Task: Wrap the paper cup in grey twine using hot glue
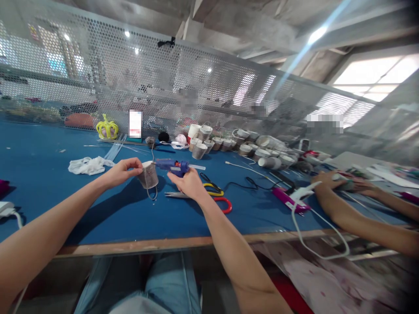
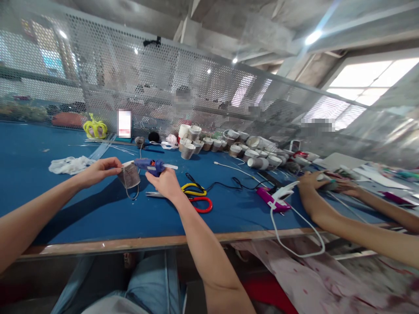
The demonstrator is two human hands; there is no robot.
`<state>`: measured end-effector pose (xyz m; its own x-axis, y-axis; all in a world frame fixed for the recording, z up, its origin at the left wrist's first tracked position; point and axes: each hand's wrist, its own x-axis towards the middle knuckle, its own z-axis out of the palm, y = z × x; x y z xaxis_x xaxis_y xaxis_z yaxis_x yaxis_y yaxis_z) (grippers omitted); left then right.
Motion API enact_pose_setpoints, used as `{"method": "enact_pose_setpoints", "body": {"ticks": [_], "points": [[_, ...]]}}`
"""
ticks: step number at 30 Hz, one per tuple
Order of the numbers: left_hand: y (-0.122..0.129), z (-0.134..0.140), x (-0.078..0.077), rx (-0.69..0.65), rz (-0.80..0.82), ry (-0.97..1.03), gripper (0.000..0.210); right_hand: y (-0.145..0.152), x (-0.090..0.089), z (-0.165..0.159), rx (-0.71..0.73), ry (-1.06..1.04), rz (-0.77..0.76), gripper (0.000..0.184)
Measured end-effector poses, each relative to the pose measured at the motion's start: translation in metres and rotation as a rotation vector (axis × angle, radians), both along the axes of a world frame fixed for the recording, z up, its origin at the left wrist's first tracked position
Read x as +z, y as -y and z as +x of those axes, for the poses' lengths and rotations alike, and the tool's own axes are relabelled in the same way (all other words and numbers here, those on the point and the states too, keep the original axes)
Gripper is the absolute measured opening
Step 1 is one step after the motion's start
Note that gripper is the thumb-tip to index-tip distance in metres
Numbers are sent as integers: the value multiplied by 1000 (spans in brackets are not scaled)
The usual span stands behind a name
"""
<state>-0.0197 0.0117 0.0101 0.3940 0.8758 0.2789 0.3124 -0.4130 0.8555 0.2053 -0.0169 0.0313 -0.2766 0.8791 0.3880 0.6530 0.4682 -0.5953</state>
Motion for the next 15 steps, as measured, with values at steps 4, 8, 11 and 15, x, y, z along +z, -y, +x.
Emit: {"method": "enact_pose_setpoints", "body": {"ticks": [4,8,11,15], "points": [[1,0,0,2,6,-9,14,0,1,0,-22,-17,-20,34],[1,0,0,-6,5,-19,15,1,2,0,-14,-19,-43,33],[1,-1,0,-2,10,-22,15,1,2,0,-6,-22,-63,33],[0,-1,-1,-11,16,-22,14,1,3,0,-6,-31,-75,32]]}}
